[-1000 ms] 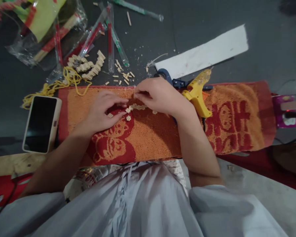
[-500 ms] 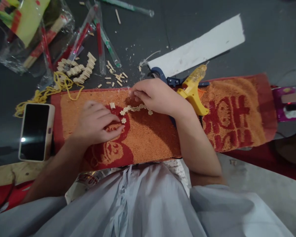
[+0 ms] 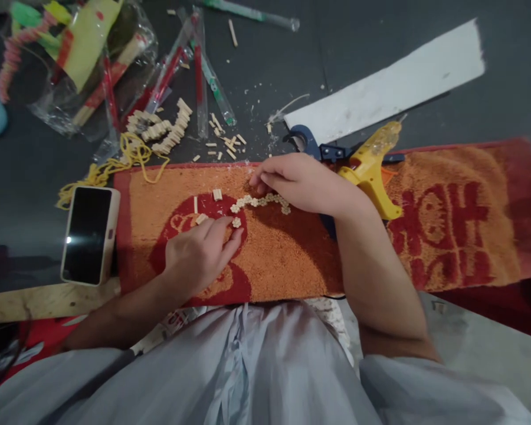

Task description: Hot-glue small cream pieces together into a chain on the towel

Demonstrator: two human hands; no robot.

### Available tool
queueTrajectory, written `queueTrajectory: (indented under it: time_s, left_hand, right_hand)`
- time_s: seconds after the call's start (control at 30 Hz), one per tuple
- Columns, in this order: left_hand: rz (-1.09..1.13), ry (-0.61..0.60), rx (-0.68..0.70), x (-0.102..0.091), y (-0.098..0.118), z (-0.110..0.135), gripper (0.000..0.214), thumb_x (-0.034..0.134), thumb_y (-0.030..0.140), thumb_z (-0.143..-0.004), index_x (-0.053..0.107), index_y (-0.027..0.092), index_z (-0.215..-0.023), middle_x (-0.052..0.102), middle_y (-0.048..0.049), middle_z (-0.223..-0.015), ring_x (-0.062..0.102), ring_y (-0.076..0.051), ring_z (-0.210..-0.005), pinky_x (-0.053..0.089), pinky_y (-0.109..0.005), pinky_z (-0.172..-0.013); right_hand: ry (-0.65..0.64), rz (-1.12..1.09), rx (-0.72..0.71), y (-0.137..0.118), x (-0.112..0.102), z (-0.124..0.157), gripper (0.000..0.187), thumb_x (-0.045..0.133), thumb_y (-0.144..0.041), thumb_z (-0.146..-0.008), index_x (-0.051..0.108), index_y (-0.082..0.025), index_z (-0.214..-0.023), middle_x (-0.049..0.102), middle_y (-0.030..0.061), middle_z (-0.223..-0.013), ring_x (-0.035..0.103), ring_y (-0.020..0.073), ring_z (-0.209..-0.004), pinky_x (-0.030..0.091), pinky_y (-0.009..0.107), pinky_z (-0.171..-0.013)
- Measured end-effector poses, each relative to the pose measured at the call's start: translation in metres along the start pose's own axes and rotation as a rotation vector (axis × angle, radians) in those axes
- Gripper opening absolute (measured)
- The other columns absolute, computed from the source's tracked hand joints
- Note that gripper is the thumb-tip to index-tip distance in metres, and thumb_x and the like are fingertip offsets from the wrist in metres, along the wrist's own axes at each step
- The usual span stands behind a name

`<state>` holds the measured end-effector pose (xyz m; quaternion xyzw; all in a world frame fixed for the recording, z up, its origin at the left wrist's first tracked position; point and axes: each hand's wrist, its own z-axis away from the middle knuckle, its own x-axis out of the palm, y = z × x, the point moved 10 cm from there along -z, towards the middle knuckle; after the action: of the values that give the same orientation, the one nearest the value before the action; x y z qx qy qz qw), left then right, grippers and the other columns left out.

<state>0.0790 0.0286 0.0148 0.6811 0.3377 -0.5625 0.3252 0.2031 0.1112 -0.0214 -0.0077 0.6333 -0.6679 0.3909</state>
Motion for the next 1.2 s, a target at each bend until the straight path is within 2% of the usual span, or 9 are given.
queueTrajectory:
  time_s: [0.23,0.33,0.57,0.77,0.97,1.2]
  left_hand:
    - [0.007,0.048,0.037,-0.004,0.004,0.001,0.019,0.053,0.022,-0.096,0.068,0.017,-0.085,0.065,-0.0025,-0.064,0.062,-0.016,-0.052,0.037,-0.028,-0.044]
    - [0.007,0.064,0.039,-0.005,0.005,0.003,0.019,0.055,0.021,-0.094,0.068,0.017,-0.081,0.063,-0.0019,-0.061,0.062,-0.016,-0.051,0.038,-0.028,-0.044]
    - [0.046,0.049,0.002,-0.002,0.002,0.001,0.026,0.054,0.033,-0.097,0.066,0.018,-0.079,0.066,-0.0036,-0.065,0.062,-0.016,-0.055,0.038,-0.027,-0.047]
    - [0.042,0.089,0.014,-0.002,0.000,0.001,0.023,0.055,0.028,-0.097,0.066,0.017,-0.080,0.067,-0.0031,-0.066,0.063,-0.016,-0.057,0.039,-0.028,-0.052]
    - [0.051,0.097,-0.015,0.002,-0.004,0.002,0.019,0.054,0.025,-0.095,0.065,0.018,-0.080,0.071,-0.0022,-0.072,0.065,-0.015,-0.062,0.041,-0.028,-0.056]
    - [0.054,0.144,-0.092,0.000,-0.016,0.000,0.018,0.058,0.027,-0.091,0.065,0.018,-0.077,0.069,-0.0011,-0.067,0.064,-0.015,-0.059,0.040,-0.027,-0.055]
  right_hand:
    - [0.009,-0.035,0.012,0.000,0.003,0.001,0.028,0.046,-0.036,-0.097,0.072,-0.024,-0.095,0.077,0.0029,-0.096,0.071,0.0198,-0.091,0.054,0.036,-0.084]
    - [0.013,-0.040,0.008,0.000,0.003,0.000,0.027,0.047,-0.033,-0.097,0.072,-0.024,-0.095,0.077,0.0026,-0.094,0.071,0.0191,-0.089,0.054,0.035,-0.083]
    - [0.011,-0.029,0.004,0.002,0.003,-0.001,0.025,0.049,-0.032,-0.096,0.072,-0.023,-0.094,0.076,0.0026,-0.092,0.070,0.0185,-0.088,0.054,0.034,-0.082]
    - [0.002,-0.014,0.006,0.002,0.003,-0.002,0.025,0.049,-0.033,-0.096,0.072,-0.024,-0.092,0.076,0.0024,-0.091,0.070,0.0189,-0.087,0.053,0.034,-0.081]
    - [-0.005,0.012,0.007,-0.001,0.003,-0.002,0.027,0.048,-0.033,-0.095,0.072,-0.022,-0.092,0.076,0.0036,-0.092,0.069,0.0195,-0.087,0.052,0.033,-0.081]
    - [-0.061,0.051,-0.015,-0.004,0.006,-0.002,0.030,0.046,-0.036,-0.095,0.073,-0.024,-0.092,0.076,0.0038,-0.096,0.069,0.0207,-0.092,0.051,0.034,-0.083]
